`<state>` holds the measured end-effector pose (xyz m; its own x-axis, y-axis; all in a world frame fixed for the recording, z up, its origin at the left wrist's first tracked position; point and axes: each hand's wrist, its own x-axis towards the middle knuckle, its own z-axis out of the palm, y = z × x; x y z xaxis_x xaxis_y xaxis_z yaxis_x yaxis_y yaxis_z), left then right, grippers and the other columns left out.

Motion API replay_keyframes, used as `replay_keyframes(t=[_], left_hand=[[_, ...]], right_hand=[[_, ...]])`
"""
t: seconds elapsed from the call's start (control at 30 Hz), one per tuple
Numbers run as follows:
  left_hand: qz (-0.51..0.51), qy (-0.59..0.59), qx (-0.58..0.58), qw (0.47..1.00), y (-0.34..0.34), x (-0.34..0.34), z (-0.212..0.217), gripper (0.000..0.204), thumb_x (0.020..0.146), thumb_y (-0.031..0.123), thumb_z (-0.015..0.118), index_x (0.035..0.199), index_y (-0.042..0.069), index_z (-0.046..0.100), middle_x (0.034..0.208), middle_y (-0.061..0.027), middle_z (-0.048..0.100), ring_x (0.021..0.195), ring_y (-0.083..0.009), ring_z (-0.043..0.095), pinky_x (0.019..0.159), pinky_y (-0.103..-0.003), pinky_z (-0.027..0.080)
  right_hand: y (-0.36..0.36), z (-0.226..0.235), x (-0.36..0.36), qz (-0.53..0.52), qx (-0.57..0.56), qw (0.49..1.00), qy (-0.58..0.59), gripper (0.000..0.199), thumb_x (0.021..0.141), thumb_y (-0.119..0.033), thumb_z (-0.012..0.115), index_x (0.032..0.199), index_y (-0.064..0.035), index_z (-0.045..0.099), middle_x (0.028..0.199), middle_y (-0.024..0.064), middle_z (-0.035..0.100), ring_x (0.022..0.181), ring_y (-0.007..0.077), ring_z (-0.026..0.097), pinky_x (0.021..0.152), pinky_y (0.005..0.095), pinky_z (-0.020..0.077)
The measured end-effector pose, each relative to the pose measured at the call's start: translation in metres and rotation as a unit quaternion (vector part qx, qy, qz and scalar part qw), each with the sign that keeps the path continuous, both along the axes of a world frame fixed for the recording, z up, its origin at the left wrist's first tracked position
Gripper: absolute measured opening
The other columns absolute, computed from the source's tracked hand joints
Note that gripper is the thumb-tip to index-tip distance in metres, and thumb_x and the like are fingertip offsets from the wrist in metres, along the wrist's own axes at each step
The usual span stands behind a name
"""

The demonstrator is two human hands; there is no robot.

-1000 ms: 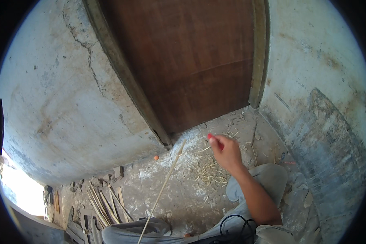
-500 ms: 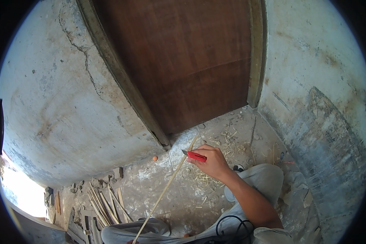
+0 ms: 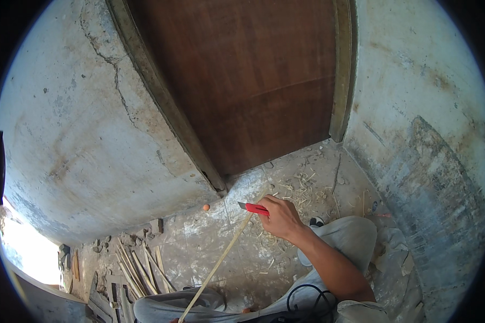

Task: The person uses a red utility knife to shave thin layers off a bamboo strip, smoothing its surface. They repeatedly run the blade along the length of the strip while holding it by hand.

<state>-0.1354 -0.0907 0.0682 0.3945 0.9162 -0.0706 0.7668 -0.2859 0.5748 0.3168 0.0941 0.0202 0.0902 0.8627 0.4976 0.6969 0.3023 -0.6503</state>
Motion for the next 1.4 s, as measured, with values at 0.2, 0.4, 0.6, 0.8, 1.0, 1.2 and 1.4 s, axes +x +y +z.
replay_keyframes(t=[0.2,0.4,0.6,0.8,1.0,1.2,1.4], left_hand=[[0.018,0.013,-0.086,0.996,0.0,-0.006,0.005,0.037,0.106,0.028,0.047,0.127,0.001,0.063,0.063,-0.0172,0.056,0.051,-0.0276,0.052,0.052,-0.039,0.042],[0.022,-0.013,-0.118,0.993,0.004,-0.01,0.015,0.038,0.107,0.032,0.046,0.125,0.004,0.065,0.063,-0.0141,0.057,0.052,-0.0262,0.053,0.053,-0.039,0.043],[0.074,0.06,-0.164,0.982,0.009,-0.001,0.023,0.036,0.106,0.031,0.048,0.121,0.004,0.064,0.074,-0.0201,0.065,0.067,-0.0417,0.064,0.061,-0.047,0.048],[0.026,0.027,-0.008,0.999,0.014,-0.008,0.006,0.03,0.098,0.011,0.057,0.127,0.003,0.063,0.093,-0.0257,0.068,0.08,-0.0467,0.064,0.07,-0.048,0.051],[0.108,0.111,-0.069,0.986,0.02,-0.013,0.023,0.031,0.095,0.004,0.056,0.125,0.002,0.064,0.1,-0.0235,0.069,0.084,-0.0439,0.066,0.071,-0.045,0.052],[0.064,0.1,0.076,0.99,0.022,-0.019,0.023,0.028,0.097,0.007,0.054,0.121,0.003,0.067,0.102,-0.0233,0.068,0.083,-0.0446,0.066,0.07,-0.049,0.051],[0.087,0.112,-0.003,0.99,0.027,-0.02,0.03,0.026,0.096,0.008,0.055,0.118,0.003,0.068,0.106,-0.0228,0.068,0.092,-0.0444,0.066,0.074,-0.049,0.052]], right_hand=[[0.003,-0.001,0.006,0.049,-0.079,0.996,-0.018,0.011,0.085,-0.01,0.066,0.088,0.0008,0.066,0.085,0.0181,0.066,0.076,0.0395,0.065,0.068,0.0463,0.0501],[0.005,0.006,0.008,0.067,-0.192,0.979,0.005,0.019,0.086,-0.014,0.068,0.081,0.0037,0.064,0.072,0.0219,0.062,0.07,0.0392,0.064,0.065,0.0455,0.0478],[0.003,-0.006,-0.009,0.03,-0.114,0.993,-0.021,0.019,0.087,-0.016,0.064,0.086,0.0027,0.063,0.081,0.0224,0.065,0.075,0.0408,0.066,0.068,0.0477,0.0509],[0.006,-0.017,-0.008,0.023,-0.106,0.991,-0.081,0.018,0.087,-0.016,0.062,0.092,0.0022,0.062,0.088,0.0228,0.066,0.081,0.0431,0.066,0.072,0.0502,0.0522],[0.006,-0.01,-0.001,0.078,-0.126,0.988,-0.039,0.02,0.089,-0.016,0.058,0.091,0.0036,0.062,0.088,0.0257,0.065,0.083,0.0458,0.065,0.075,0.0518,0.0499],[0.006,0.002,-0.002,0.07,-0.173,0.981,0.042,0.024,0.09,-0.017,0.059,0.081,0.0051,0.06,0.07,0.0248,0.06,0.066,0.0423,0.061,0.063,0.0479,0.0459],[0.008,-0.008,0.003,0.086,-0.179,0.961,0.193,0.025,0.09,-0.02,0.063,0.08,0.0033,0.06,0.062,0.0117,0.055,0.057,0.0188,0.052,0.057,0.0385,0.0419]])
